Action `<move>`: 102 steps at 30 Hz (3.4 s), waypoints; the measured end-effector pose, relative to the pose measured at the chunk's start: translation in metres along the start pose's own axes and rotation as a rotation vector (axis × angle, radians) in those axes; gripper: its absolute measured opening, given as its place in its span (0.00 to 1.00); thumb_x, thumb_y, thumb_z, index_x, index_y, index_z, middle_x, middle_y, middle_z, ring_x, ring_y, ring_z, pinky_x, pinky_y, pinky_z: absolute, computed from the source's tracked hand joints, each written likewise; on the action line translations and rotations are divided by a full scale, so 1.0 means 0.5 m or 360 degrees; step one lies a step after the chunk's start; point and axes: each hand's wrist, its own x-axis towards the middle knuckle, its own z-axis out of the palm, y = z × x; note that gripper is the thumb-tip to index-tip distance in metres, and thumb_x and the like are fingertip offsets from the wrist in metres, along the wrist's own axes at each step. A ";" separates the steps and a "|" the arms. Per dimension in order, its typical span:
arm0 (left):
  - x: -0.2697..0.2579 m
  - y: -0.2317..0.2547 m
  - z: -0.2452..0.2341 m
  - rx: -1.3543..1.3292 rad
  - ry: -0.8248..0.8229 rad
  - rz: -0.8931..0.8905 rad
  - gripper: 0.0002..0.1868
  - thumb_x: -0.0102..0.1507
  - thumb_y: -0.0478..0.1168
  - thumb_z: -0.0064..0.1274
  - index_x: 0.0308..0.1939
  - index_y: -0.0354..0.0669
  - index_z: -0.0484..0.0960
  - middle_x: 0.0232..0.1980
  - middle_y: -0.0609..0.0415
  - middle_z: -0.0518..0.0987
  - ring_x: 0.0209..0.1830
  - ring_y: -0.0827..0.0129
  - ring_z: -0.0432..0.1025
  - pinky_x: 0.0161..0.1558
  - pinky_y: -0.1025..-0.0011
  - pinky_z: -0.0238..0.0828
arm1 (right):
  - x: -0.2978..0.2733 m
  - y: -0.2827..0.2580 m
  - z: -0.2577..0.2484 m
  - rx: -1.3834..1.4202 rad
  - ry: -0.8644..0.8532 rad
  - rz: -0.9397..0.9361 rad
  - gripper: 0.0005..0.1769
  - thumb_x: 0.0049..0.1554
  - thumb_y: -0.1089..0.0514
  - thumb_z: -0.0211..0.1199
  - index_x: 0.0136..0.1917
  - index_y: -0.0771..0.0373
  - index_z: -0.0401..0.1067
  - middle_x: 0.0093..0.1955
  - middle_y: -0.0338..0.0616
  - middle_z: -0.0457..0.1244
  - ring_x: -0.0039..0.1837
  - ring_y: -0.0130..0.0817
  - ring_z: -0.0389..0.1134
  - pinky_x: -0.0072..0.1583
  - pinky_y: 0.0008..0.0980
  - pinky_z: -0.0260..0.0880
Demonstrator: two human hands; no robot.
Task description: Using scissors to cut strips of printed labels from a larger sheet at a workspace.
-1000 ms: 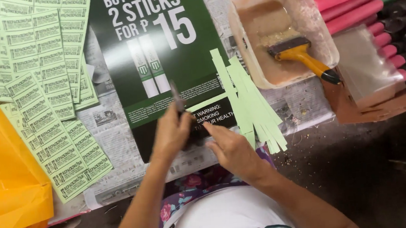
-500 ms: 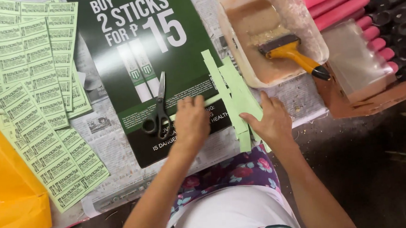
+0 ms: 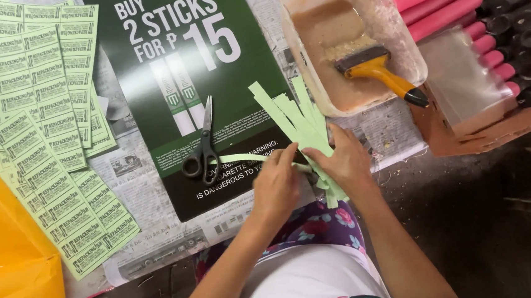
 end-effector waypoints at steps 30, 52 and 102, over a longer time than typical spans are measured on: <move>0.020 -0.044 0.136 0.0388 0.0262 0.0241 0.06 0.59 0.39 0.54 0.36 0.53 0.72 0.27 0.55 0.76 0.27 0.53 0.77 0.29 0.59 0.75 | -0.012 0.067 -0.028 0.0196 -0.0242 0.0198 0.18 0.54 0.48 0.61 0.55 0.57 0.76 0.48 0.56 0.71 0.58 0.58 0.71 0.61 0.55 0.70; 0.002 0.048 0.088 -0.1175 -0.0357 -0.0548 0.34 0.62 0.40 0.49 0.72 0.31 0.66 0.64 0.30 0.75 0.68 0.43 0.68 0.65 0.48 0.65 | -0.045 0.033 -0.016 -0.0205 -0.0367 -0.0020 0.45 0.54 0.56 0.63 0.81 0.52 0.49 0.61 0.58 0.65 0.64 0.63 0.67 0.64 0.61 0.67; 0.095 0.083 -0.066 -0.1409 0.0078 0.0185 0.14 0.71 0.50 0.42 0.52 0.45 0.74 0.56 0.46 0.76 0.57 0.62 0.69 0.66 0.61 0.60 | 0.001 -0.303 -0.075 0.1933 0.0147 -0.0844 0.29 0.65 0.46 0.47 0.64 0.74 0.66 0.67 0.52 0.62 0.69 0.38 0.64 0.70 0.32 0.66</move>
